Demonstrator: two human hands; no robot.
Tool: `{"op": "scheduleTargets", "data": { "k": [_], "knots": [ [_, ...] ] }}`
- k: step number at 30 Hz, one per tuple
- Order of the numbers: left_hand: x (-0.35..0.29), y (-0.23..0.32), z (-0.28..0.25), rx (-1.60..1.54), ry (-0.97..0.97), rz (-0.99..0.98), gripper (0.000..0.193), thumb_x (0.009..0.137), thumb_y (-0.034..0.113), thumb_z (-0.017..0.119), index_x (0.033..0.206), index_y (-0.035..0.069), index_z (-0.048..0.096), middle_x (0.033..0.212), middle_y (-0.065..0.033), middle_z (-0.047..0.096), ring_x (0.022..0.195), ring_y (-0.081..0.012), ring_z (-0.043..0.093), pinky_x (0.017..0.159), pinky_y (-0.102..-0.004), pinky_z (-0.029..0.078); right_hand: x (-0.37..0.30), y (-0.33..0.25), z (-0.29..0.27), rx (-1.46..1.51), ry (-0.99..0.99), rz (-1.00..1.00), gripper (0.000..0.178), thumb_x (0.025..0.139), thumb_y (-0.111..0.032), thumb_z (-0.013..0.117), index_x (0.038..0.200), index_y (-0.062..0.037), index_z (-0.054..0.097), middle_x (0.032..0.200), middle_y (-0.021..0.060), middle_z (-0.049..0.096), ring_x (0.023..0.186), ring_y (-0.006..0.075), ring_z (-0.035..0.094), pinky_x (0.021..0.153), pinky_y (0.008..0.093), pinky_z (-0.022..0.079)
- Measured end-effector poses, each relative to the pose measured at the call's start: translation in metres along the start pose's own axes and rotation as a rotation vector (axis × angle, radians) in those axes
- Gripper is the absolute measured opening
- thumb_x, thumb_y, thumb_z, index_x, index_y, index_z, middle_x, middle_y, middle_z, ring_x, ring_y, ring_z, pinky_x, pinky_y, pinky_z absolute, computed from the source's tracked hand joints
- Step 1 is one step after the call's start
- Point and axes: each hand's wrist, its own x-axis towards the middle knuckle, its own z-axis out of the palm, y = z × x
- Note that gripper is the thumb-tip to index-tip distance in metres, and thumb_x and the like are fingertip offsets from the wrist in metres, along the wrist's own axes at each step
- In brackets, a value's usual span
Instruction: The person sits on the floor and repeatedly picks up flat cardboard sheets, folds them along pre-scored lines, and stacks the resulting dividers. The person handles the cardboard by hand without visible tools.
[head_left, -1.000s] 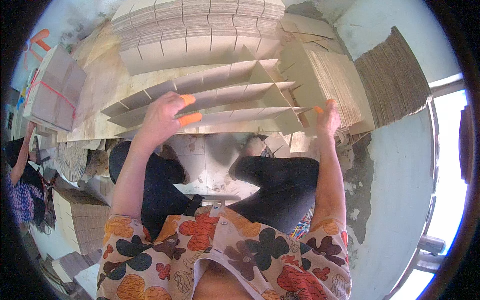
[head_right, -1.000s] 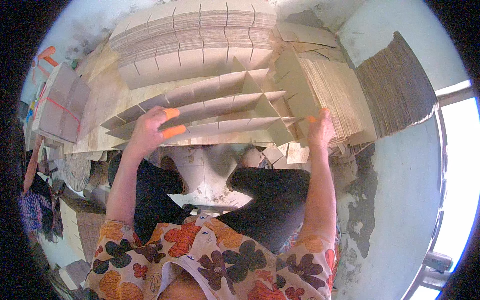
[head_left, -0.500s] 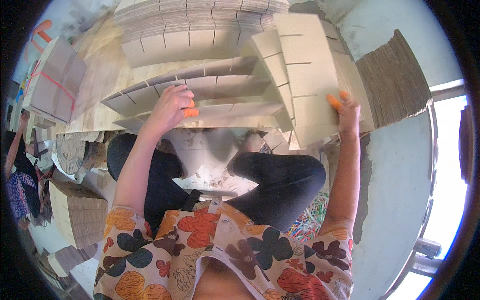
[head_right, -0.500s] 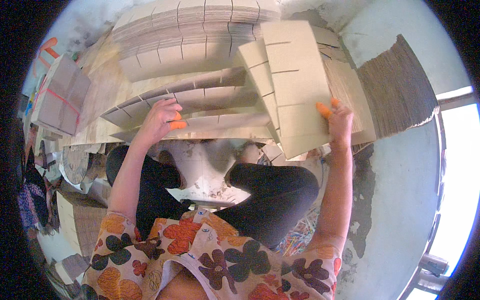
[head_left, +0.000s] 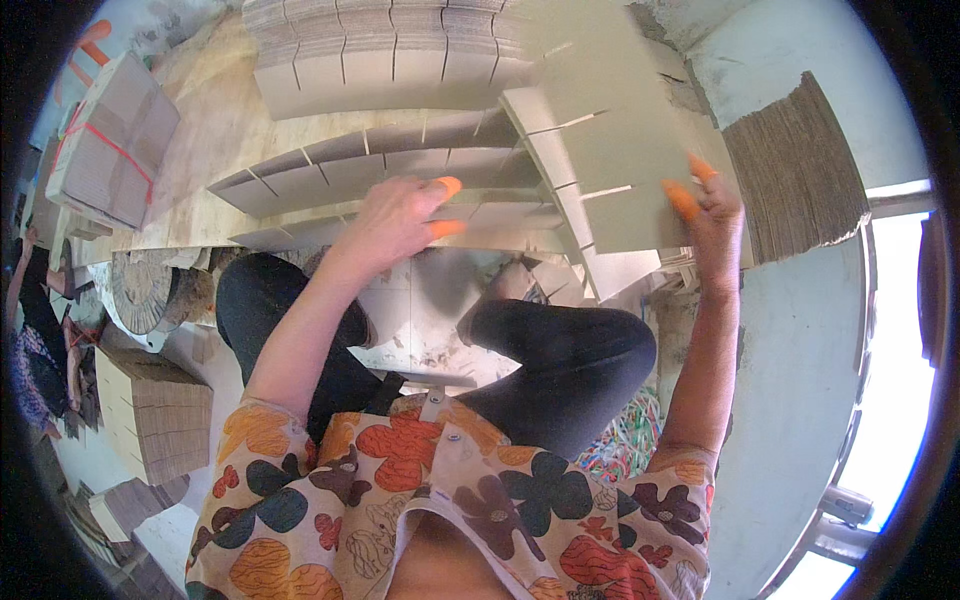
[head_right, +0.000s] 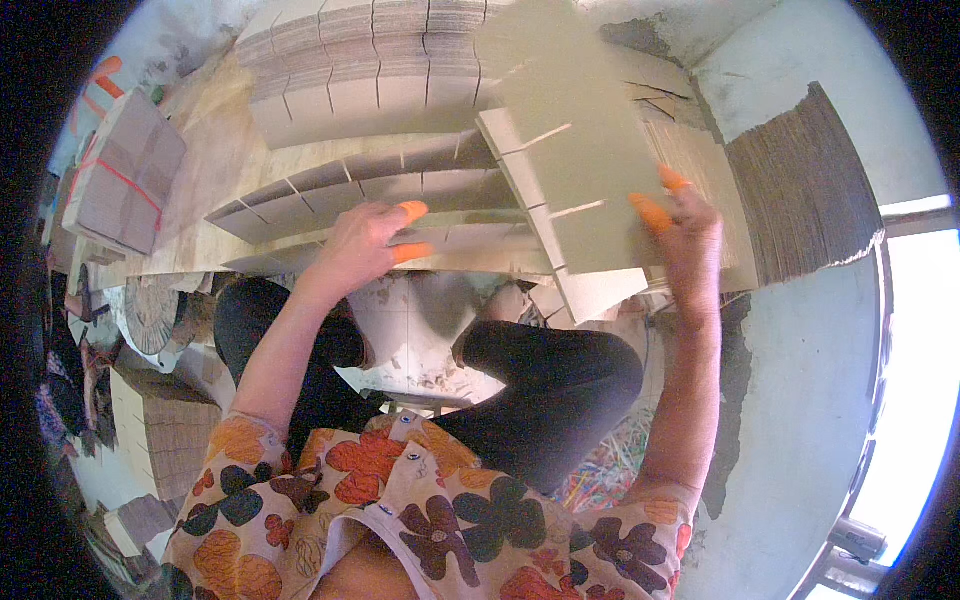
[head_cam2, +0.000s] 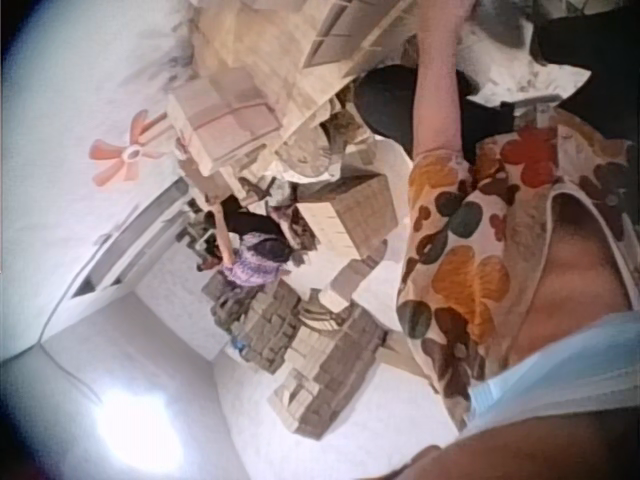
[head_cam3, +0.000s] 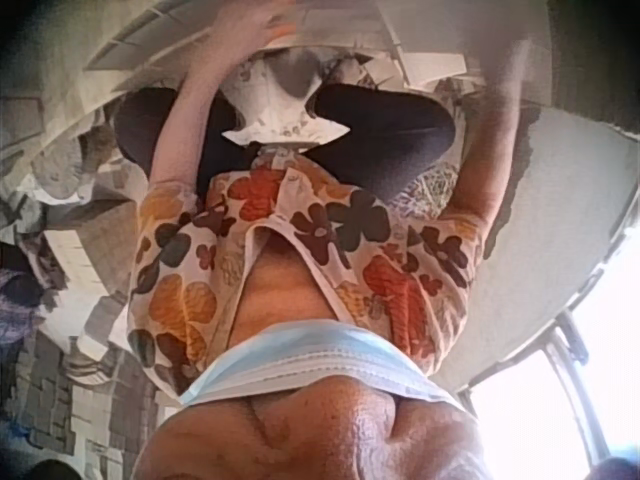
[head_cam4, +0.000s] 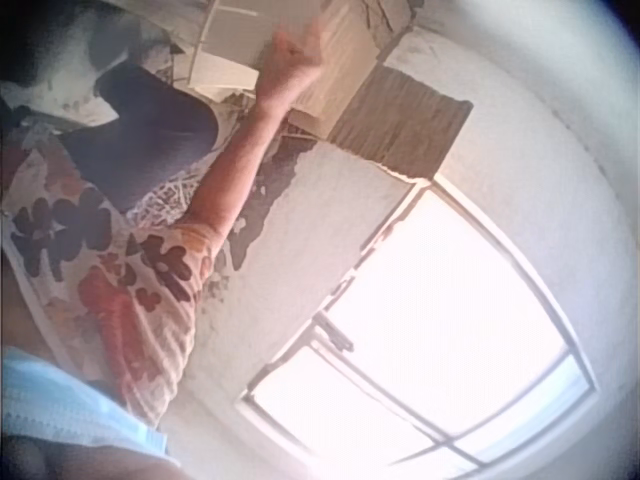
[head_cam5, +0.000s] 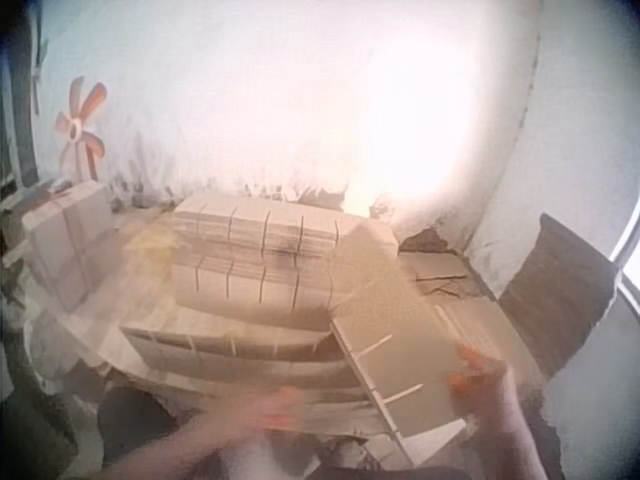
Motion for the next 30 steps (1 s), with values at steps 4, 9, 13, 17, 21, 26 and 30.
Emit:
{"op": "scheduleTargets", "data": {
  "k": [4, 9, 13, 17, 21, 26, 30],
  "knots": [
    [0.014, 0.006, 0.032, -0.048, 0.035, 0.052, 0.027, 0.077, 0.028, 0.069, 0.096, 0.009, 0.064, 0.078, -0.0156, 0.064, 0.074, -0.0339, 0.062, 0.062, -0.0441, 0.050, -0.006, -0.003, 0.027, -0.187, -0.121, -0.134, 0.051, 0.079, -0.007, 0.069, 0.128, -0.0099, 0.054, 0.082, 0.0132, 0.067, 0.064, 0.0129, 0.057, 0.062, 0.0276, 0.048],
    [0.018, 0.003, 0.052, -0.012, 0.051, 0.084, 0.018, 0.078, 0.024, 0.067, 0.090, 0.010, 0.065, 0.072, -0.0147, 0.063, 0.068, -0.0336, 0.062, 0.058, -0.0437, 0.049, -0.009, 0.005, 0.043, -0.248, -0.114, -0.225, 0.055, 0.077, -0.004, 0.069, 0.129, -0.0113, 0.053, 0.079, 0.0224, 0.061, 0.059, 0.0210, 0.057, 0.060, 0.0309, 0.048],
    [0.022, 0.004, 0.052, -0.044, 0.045, 0.046, 0.015, 0.078, 0.023, 0.067, 0.086, 0.010, 0.065, 0.072, -0.0152, 0.062, 0.068, -0.0341, 0.062, 0.058, -0.0437, 0.049, -0.004, 0.017, 0.046, -0.153, -0.074, -0.275, 0.054, 0.077, -0.004, 0.070, 0.128, -0.0102, 0.053, 0.079, 0.0215, 0.061, 0.060, 0.0219, 0.057, 0.060, 0.0305, 0.048],
    [0.021, 0.002, 0.051, -0.056, 0.065, 0.040, 0.016, 0.077, 0.023, 0.067, 0.085, 0.009, 0.065, 0.071, -0.0153, 0.061, 0.068, -0.0340, 0.061, 0.058, -0.0440, 0.048, -0.007, 0.006, 0.052, -0.245, -0.119, -0.186, 0.054, 0.077, -0.003, 0.069, 0.128, -0.0078, 0.052, 0.081, 0.0204, 0.063, 0.065, 0.0231, 0.060, 0.063, 0.0308, 0.049],
    [0.022, 0.000, 0.055, -0.076, 0.067, 0.035, 0.018, 0.077, 0.024, 0.068, 0.084, 0.008, 0.065, 0.071, -0.0150, 0.061, 0.067, -0.0335, 0.061, 0.057, -0.0434, 0.048, -0.008, 0.016, 0.055, -0.210, -0.149, -0.169, 0.054, 0.078, -0.002, 0.069, 0.128, -0.0074, 0.051, 0.083, 0.0213, 0.063, 0.067, 0.0254, 0.061, 0.066, 0.0319, 0.049],
    [0.032, -0.011, 0.044, -0.005, 0.034, 0.081, 0.020, 0.077, 0.025, 0.069, 0.085, 0.008, 0.064, 0.069, -0.0135, 0.060, 0.066, -0.0326, 0.060, 0.058, -0.0428, 0.048, -0.008, 0.012, 0.057, -0.098, -0.168, -0.193, 0.054, 0.077, -0.002, 0.068, 0.128, -0.0086, 0.052, 0.085, 0.0239, 0.062, 0.066, 0.0268, 0.060, 0.067, 0.0327, 0.049],
    [0.074, -0.036, 0.018, 0.037, 0.394, 0.114, 0.018, 0.076, 0.021, 0.070, 0.086, 0.008, 0.064, 0.068, -0.0133, 0.059, 0.070, -0.0319, 0.059, 0.059, -0.0432, 0.048, -0.011, 0.019, 0.056, -0.165, -0.272, -0.236, 0.054, 0.078, 0.000, 0.067, 0.129, -0.0084, 0.051, 0.083, 0.0251, 0.061, 0.064, 0.0267, 0.056, 0.066, 0.0316, 0.049]
  ]
}}
